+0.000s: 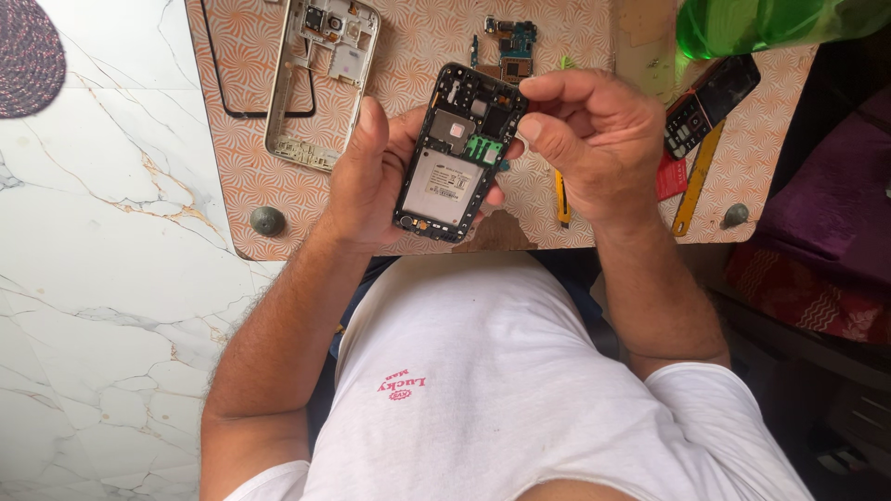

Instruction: The person disassembles a mobile phone using a utility knife to pry components apart and brushes the internal parts with a toothbrush while holding the phone body by hand.

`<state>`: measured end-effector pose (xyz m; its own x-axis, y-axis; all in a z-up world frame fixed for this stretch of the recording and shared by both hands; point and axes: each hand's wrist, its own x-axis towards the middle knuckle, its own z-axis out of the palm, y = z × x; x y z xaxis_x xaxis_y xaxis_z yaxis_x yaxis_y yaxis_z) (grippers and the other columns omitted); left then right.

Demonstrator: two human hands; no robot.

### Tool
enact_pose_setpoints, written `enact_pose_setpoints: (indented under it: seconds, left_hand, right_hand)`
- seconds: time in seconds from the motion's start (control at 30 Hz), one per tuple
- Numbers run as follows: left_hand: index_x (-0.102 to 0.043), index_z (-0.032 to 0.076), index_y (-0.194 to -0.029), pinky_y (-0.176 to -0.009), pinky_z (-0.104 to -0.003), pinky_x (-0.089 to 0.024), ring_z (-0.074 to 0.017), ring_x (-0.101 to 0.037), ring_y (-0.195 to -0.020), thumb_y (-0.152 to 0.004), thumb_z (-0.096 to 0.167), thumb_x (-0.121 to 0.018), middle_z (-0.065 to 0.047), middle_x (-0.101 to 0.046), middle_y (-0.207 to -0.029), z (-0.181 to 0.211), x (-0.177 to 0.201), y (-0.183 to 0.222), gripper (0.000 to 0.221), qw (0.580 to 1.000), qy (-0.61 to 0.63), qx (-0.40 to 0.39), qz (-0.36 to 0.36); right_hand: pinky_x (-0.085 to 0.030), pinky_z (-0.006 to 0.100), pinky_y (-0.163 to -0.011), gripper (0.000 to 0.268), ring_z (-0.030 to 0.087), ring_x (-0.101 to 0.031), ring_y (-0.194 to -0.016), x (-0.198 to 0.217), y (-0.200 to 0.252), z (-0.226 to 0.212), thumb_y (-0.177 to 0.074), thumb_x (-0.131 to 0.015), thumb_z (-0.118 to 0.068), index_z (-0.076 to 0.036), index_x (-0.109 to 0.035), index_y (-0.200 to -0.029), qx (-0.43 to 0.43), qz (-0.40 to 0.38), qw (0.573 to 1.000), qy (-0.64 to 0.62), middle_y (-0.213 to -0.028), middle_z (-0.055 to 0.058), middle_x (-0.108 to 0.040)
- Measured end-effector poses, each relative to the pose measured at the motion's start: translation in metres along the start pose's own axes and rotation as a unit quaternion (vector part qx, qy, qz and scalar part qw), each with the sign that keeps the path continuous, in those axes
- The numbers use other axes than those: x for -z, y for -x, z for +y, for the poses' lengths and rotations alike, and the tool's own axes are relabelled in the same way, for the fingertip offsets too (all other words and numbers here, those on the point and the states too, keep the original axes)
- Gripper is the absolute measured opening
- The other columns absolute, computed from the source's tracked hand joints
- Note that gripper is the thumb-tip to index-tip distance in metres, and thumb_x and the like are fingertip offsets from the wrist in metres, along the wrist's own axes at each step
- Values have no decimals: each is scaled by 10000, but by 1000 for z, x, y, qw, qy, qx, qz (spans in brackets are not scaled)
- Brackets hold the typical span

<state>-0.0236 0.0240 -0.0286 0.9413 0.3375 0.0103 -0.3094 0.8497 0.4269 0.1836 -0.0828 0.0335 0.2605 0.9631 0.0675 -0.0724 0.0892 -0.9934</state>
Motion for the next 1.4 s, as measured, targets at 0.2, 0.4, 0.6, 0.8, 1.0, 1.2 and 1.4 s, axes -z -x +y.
enact_pose_setpoints:
  seconds: [0.2, 0.4, 0.6, 0.8, 1.0, 1.2, 1.4]
  left_hand:
    - [-494, -81, -1489, -804, -401, -649, -330, -744, -991, -1052, 479, -544, -308, -655, -1270, 8, -4, 0, 713, 1000, -12, 0, -15]
    - [-509, -112, -1417, -840, -433, -663, -358, -747, -1015, -982, 171, -625, -317, -673, -1258, 13, -10, -2, 532, 999, 9, 31, 29]
    - [-513, -122, -1420, -920, -445, -654, -369, -751, -1034, -971, 128, -596, -327, -682, -1242, 15, -15, -4, 520, 999, 7, 28, 38]
    - [-501, -125, -1428, -938, -467, -654, -368, -745, -1043, -982, 115, -581, -338, -677, -1247, 11, -11, -4, 513, 999, 21, 29, 30]
    - [-506, -129, -1425, -871, -435, -651, -359, -748, -1012, -959, 104, -572, -325, -678, -1249, 13, -13, -4, 525, 998, 19, 43, 33]
    - [-507, -115, -1417, -839, -429, -654, -353, -751, -1003, -945, 117, -578, -311, -685, -1236, 12, -13, -3, 530, 998, 6, 46, 43]
    - [-524, -106, -1419, -929, -438, -648, -346, -752, -1028, -942, 123, -591, -308, -690, -1239, 11, -13, -2, 534, 999, 2, 35, 36]
  right_hand:
    - [-652, 280, -770, 232, 178, -748, -864, -3, 5, -7, -1065, -685, 92, 64, -653, -1293, 5, 2, 1000, 1, -1053, 189, -736]
    - [-641, 277, -782, 273, 174, -742, -865, -3, 6, -8, -1042, -704, 109, 75, -639, -1304, -16, 3, 1000, 9, -1057, 187, -731]
    - [-638, 266, -756, 285, 170, -750, -846, 0, 3, -6, -1019, -702, 107, 72, -642, -1295, -24, -2, 1000, -7, -1042, 187, -739]
    - [-636, 266, -762, 297, 166, -749, -861, 2, 8, -2, -1021, -703, 113, 71, -642, -1309, -20, -2, 1000, -18, -1059, 184, -736]
    - [-632, 266, -760, 290, 162, -745, -852, 2, 8, -3, -1004, -703, 109, 77, -644, -1286, -28, 8, 999, -24, -1057, 182, -737]
    - [-629, 270, -767, 287, 165, -741, -853, 2, 10, -4, -998, -705, 112, 75, -647, -1276, -43, 15, 999, -19, -1046, 181, -737]
    - [-631, 275, -773, 282, 168, -741, -863, 1, 10, -4, -994, -706, 118, 77, -649, -1267, -44, 19, 999, -12, -1066, 184, -737]
